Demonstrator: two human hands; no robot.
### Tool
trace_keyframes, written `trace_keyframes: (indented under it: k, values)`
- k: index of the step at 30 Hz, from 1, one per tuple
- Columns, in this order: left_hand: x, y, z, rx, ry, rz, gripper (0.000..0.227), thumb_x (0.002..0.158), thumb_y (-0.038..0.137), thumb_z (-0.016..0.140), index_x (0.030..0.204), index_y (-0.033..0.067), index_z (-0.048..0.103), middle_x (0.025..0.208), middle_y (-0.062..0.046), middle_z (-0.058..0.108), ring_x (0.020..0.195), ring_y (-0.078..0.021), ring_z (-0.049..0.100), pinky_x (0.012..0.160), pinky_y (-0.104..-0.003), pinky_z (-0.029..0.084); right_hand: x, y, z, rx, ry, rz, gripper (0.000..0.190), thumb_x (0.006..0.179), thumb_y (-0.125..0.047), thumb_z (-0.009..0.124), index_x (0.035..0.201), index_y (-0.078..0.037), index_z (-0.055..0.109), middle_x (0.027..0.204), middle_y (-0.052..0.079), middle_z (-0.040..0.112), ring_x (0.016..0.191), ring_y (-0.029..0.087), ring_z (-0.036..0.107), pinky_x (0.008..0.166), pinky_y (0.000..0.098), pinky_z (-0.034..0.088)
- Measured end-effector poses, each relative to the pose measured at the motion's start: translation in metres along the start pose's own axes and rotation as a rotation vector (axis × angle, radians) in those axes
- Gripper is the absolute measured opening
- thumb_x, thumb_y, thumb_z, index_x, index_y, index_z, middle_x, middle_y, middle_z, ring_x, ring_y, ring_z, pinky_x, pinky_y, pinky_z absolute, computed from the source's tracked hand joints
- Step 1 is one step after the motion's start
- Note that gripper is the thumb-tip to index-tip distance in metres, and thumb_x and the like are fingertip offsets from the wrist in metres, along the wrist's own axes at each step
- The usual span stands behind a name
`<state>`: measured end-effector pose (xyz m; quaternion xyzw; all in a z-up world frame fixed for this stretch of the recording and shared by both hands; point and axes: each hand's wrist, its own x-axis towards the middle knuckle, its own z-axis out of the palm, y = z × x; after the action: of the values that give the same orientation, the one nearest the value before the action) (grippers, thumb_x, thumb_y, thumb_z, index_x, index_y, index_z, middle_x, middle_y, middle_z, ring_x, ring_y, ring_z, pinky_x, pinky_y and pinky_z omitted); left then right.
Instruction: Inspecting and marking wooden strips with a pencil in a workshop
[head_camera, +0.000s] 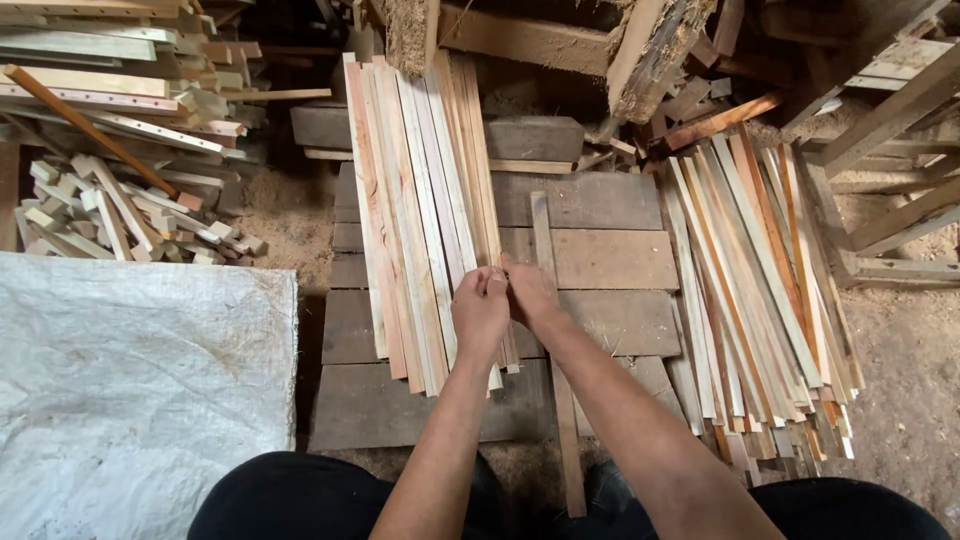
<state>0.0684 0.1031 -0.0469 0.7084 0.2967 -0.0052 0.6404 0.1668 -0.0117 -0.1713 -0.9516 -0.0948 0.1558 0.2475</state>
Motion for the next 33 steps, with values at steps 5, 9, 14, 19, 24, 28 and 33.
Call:
trace_keyframes:
  k: [5,9,14,19,24,28,33]
  values:
    - [0.004,-0.006,0.001,0.061,0.001,-0.015,0.034,0.095,0.032,0.061,0.120,0.0116,0.073,0.109,-0.011,0.077,0.109,-0.0314,0.071,0.090,-0.043,0.055,-0.035,-0.023,-0.027,0.232,0.093,0.056,0.033,0.105,-0.036,0.048,0.124,-0.016,0.065,0.111,0.015,0.075,0.108,0.035,0.070,0.095,0.0486,0.055]
    - [-0.013,0.006,0.008,0.227,-0.078,0.101,0.035,0.097,0.026,0.059,0.125,0.0067,0.070,0.114,-0.022,0.073,0.113,-0.0426,0.066,0.092,-0.052,0.052,-0.086,-0.018,-0.052,0.675,0.289,0.197,0.027,0.101,-0.032,0.063,0.121,-0.019,0.076,0.081,0.006,0.077,0.077,0.013,0.073,0.071,0.0336,0.061]
    - [-0.045,0.011,0.034,0.403,-0.418,0.265,0.028,0.096,0.017,0.054,0.117,0.0080,0.070,0.113,-0.020,0.071,0.120,-0.0434,0.062,0.102,-0.053,0.047,-0.164,0.000,-0.113,0.976,0.277,0.267,0.016,0.098,-0.021,0.069,0.100,-0.008,0.078,0.059,0.010,0.067,0.055,0.016,0.066,0.056,0.0277,0.057]
    - [-0.076,-0.011,0.082,0.380,-0.722,0.326,0.020,0.097,0.012,0.058,0.104,0.0066,0.075,0.093,-0.013,0.078,0.094,-0.0270,0.075,0.085,-0.040,0.057,-0.213,0.035,-0.125,1.250,0.365,0.355,0.022,0.097,-0.020,0.070,0.089,0.001,0.073,0.068,0.017,0.069,0.050,0.021,0.065,0.046,0.0344,0.059]
    - [-0.112,0.010,0.110,0.561,-0.819,0.367,0.042,0.099,0.019,0.053,0.134,-0.0032,0.059,0.109,-0.023,0.075,0.107,-0.0369,0.072,0.088,-0.051,0.056,-0.252,0.063,-0.163,1.103,0.337,0.387,0.033,0.098,-0.026,0.067,0.079,0.001,0.074,0.059,0.017,0.069,0.049,0.023,0.068,0.050,0.0352,0.059]
    - [-0.124,0.007,0.130,0.586,-0.834,0.324,0.045,0.100,0.021,0.055,0.141,0.0001,0.056,0.117,-0.022,0.073,0.115,-0.0372,0.069,0.096,-0.050,0.056,-0.249,0.179,-0.169,0.533,0.589,0.256,0.019,0.092,-0.021,0.071,0.109,-0.019,0.078,0.092,0.010,0.079,0.093,0.029,0.076,0.081,0.0431,0.059]
    - [-0.135,-0.004,0.158,0.420,-0.935,0.260,0.059,0.098,0.017,0.060,0.150,-0.0042,0.042,0.138,-0.037,0.055,0.130,-0.0522,0.053,0.109,-0.056,0.048,-0.238,0.336,-0.136,-0.269,0.820,0.446,0.027,0.092,-0.025,0.069,0.118,-0.018,0.071,0.094,0.009,0.077,0.092,0.029,0.075,0.088,0.0383,0.054]
